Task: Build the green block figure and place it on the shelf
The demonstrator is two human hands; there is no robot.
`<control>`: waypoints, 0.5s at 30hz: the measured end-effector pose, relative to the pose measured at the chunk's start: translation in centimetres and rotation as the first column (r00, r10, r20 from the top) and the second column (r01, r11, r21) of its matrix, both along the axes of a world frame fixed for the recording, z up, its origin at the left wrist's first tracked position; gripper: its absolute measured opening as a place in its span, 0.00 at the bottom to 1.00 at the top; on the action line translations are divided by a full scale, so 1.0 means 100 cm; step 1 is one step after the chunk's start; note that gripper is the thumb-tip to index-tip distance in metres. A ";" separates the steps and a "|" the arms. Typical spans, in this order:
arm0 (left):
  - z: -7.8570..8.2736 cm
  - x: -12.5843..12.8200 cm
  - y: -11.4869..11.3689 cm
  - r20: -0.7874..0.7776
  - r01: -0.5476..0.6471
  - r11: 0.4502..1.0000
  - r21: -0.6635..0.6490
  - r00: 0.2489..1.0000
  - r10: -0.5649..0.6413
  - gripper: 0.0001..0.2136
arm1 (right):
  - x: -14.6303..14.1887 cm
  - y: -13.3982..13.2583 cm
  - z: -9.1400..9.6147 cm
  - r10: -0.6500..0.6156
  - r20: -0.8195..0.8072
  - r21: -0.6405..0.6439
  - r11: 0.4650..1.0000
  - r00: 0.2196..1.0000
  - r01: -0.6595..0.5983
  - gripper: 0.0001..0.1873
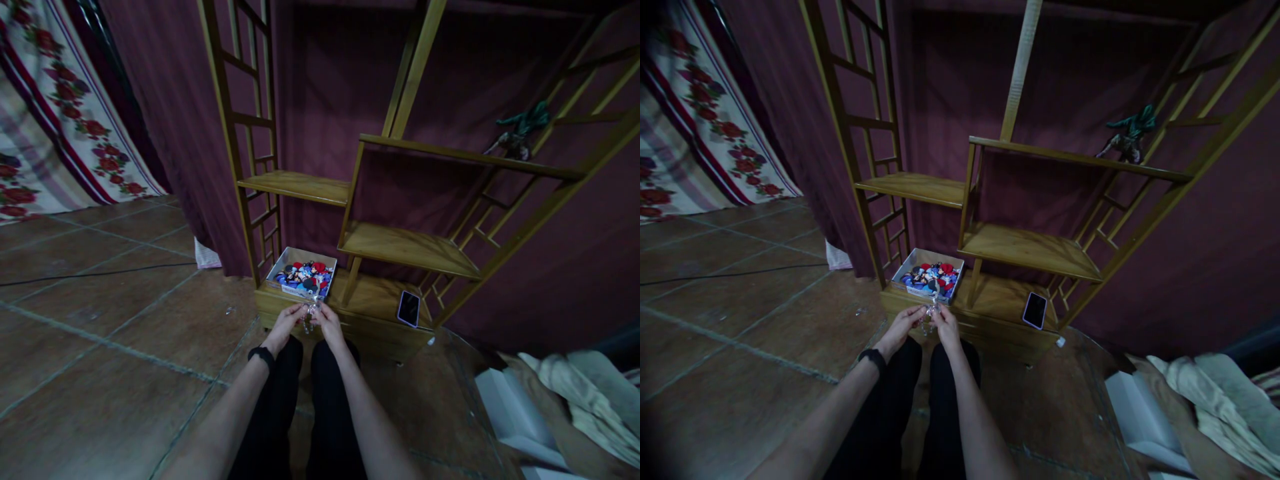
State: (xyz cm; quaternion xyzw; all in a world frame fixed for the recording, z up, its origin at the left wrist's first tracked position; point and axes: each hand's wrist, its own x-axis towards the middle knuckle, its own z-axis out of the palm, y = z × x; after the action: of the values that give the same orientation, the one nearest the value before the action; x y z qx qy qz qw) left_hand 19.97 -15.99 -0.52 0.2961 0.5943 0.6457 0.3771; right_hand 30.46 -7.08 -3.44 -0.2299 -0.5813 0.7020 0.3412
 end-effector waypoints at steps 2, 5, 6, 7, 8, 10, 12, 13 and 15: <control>-0.002 -0.001 0.000 0.002 -0.006 1.000 -0.013 1.000 0.006 0.21 | -0.002 0.001 -0.001 -0.041 0.003 -0.043 0.998 0.999 0.041 0.28; -0.004 -0.002 0.001 0.017 -0.007 1.000 -0.025 1.000 0.008 0.21 | -0.003 0.003 -0.003 -0.074 0.010 -0.079 0.994 0.997 0.075 0.30; -0.004 -0.003 0.002 0.026 0.000 1.000 -0.022 1.000 0.000 0.21 | -0.003 0.004 -0.004 -0.076 0.011 -0.080 0.994 0.997 0.077 0.30; -0.004 -0.003 0.002 0.035 0.012 1.000 -0.014 0.999 -0.012 0.20 | -0.003 0.004 -0.004 -0.078 0.013 -0.078 0.994 0.997 0.078 0.30; -0.005 -0.003 0.002 0.042 0.025 1.000 -0.005 0.999 -0.025 0.19 | -0.003 0.004 -0.005 -0.080 0.014 -0.074 0.994 0.997 0.081 0.29; -0.004 -0.003 0.002 0.051 0.041 0.999 0.012 0.998 -0.042 0.17 | -0.003 0.005 -0.005 -0.090 0.022 -0.066 0.994 0.996 0.091 0.28; -0.003 -0.002 0.002 0.052 0.048 0.999 0.024 0.997 -0.049 0.17 | -0.003 0.004 -0.004 -0.105 0.031 -0.056 0.993 0.994 0.107 0.28; -0.003 -0.002 0.002 0.052 0.049 0.998 0.027 0.997 -0.050 0.17 | -0.003 0.004 -0.004 -0.114 0.033 -0.052 0.992 0.993 0.115 0.27; 0.000 -0.001 0.002 0.049 0.045 0.999 0.024 0.998 -0.046 0.17 | -0.004 0.005 -0.003 -0.124 0.034 -0.044 0.991 0.992 0.126 0.27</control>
State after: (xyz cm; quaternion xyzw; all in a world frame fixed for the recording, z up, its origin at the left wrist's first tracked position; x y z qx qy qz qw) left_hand 19.87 -15.82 -0.56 0.2980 0.5705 0.6508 0.4028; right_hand 30.09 -6.61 -3.76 -0.2847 -0.5549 0.6886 0.3699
